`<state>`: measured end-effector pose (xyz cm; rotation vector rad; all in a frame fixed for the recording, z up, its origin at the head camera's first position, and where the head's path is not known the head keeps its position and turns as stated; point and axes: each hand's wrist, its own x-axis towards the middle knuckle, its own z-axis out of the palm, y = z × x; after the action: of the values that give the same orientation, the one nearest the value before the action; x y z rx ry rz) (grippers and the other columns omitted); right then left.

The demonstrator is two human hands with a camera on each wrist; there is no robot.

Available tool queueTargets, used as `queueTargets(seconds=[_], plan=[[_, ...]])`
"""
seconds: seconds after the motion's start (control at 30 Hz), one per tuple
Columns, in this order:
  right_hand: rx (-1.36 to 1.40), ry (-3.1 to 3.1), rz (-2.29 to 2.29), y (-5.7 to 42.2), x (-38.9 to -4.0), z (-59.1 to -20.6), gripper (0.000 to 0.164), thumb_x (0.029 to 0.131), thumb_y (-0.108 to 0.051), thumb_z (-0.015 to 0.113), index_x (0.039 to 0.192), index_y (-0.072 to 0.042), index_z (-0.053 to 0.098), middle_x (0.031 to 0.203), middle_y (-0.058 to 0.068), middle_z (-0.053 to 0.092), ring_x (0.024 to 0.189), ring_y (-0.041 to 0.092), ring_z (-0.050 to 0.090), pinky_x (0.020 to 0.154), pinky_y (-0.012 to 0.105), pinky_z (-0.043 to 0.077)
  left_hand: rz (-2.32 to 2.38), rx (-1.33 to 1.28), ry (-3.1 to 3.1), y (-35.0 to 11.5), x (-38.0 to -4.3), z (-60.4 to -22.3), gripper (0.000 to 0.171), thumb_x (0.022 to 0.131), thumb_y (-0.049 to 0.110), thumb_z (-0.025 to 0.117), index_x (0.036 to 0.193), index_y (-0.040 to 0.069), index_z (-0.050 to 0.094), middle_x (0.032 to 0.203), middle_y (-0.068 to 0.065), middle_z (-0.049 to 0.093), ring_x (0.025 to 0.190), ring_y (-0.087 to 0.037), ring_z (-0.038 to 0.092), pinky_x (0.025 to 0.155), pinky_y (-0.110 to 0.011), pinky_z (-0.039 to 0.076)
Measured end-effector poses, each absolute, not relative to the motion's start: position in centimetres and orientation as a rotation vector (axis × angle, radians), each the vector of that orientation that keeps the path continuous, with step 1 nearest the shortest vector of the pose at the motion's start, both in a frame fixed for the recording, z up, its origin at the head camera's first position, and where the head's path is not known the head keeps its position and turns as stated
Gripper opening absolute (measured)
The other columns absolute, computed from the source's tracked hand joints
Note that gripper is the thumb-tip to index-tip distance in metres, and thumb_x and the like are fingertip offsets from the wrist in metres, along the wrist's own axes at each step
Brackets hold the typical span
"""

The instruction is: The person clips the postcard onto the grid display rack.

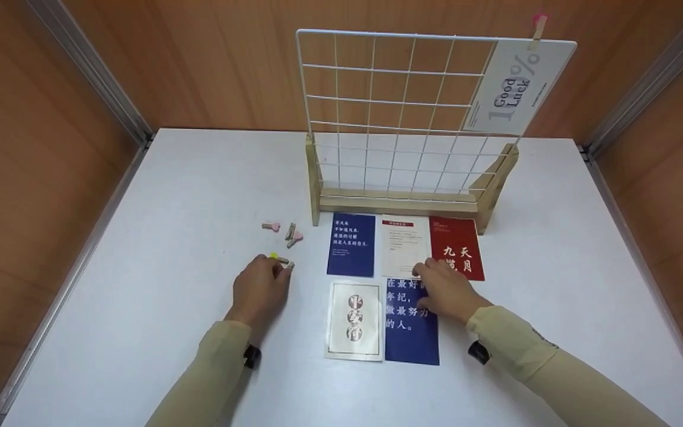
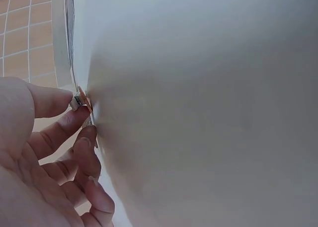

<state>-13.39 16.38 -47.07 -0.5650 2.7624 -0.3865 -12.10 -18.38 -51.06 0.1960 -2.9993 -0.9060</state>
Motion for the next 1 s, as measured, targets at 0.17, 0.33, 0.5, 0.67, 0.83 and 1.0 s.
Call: queueTargets(seconds=[0.17, 0.33, 0.5, 0.67, 0.83, 1.0], plan=[[-0.576, 2.773, -0.347, 16.39, -13.47, -47.04, 0.053, 0.078, -0.015, 0.085, 0.123, 0.003, 0.063, 0.100, 0.010, 0.058, 0.092, 0.026, 0.051, 0.085, 0.043, 0.049, -0.886, 0.171, -2.987, -18.39, -12.09, -51.02, 0.022, 0.095, 0.022, 0.066, 0.079, 0.006, 0.067, 0.076, -0.004, 0.054, 0.065, -0.019, 0.051, 0.058, -0.034, 0.043], [-0.570, 2.769, -0.353, 16.48, -13.48, -46.91, 0.048, 0.079, -0.015, 0.084, 0.119, 0.004, 0.065, 0.097, 0.009, 0.057, 0.092, 0.026, 0.051, 0.083, 0.043, 0.049, -0.908, 0.206, -3.003, -18.32, -12.09, -50.92, 0.022, 0.096, 0.023, 0.065, 0.082, 0.006, 0.067, 0.077, -0.004, 0.055, 0.066, -0.019, 0.051, 0.059, -0.034, 0.042], [-0.569, 2.768, -0.377, 16.52, -13.37, -46.89, 0.047, 0.080, -0.014, 0.084, 0.119, 0.002, 0.065, 0.099, 0.009, 0.058, 0.092, 0.026, 0.051, 0.084, 0.043, 0.049, -0.920, 0.225, -3.010, -18.39, -12.00, -50.79, 0.022, 0.096, 0.023, 0.064, 0.082, 0.006, 0.068, 0.076, -0.004, 0.056, 0.066, -0.019, 0.052, 0.059, -0.034, 0.042], [-0.570, 2.763, -0.402, 16.76, -13.29, -46.72, 0.045, 0.080, -0.014, 0.084, 0.117, 0.000, 0.064, 0.096, 0.008, 0.056, 0.091, 0.026, 0.052, 0.084, 0.042, 0.049, -0.949, 0.232, -3.021, -18.36, -11.98, -50.50, 0.021, 0.097, 0.023, 0.064, 0.084, 0.008, 0.069, 0.073, -0.003, 0.058, 0.063, -0.018, 0.053, 0.057, -0.034, 0.042], [-0.574, 2.761, -0.425, 16.98, -13.34, -46.67, 0.042, 0.079, -0.013, 0.084, 0.114, -0.002, 0.063, 0.095, 0.007, 0.055, 0.091, 0.025, 0.052, 0.085, 0.043, 0.049, -1.018, 0.247, -2.991, -18.54, -11.98, -50.17, 0.021, 0.098, 0.025, 0.062, 0.088, 0.008, 0.069, 0.072, -0.002, 0.060, 0.062, -0.018, 0.053, 0.056, -0.033, 0.042], [-0.588, 2.766, -0.449, 17.11, -13.15, -46.62, 0.040, 0.078, -0.012, 0.085, 0.111, -0.004, 0.063, 0.095, 0.007, 0.058, 0.091, 0.025, 0.052, 0.086, 0.042, 0.049, -1.034, 0.270, -2.948, -18.70, -11.87, -50.11, 0.021, 0.098, 0.024, 0.062, 0.092, 0.006, 0.069, 0.075, -0.002, 0.065, 0.063, -0.018, 0.055, 0.058, -0.034, 0.045]])
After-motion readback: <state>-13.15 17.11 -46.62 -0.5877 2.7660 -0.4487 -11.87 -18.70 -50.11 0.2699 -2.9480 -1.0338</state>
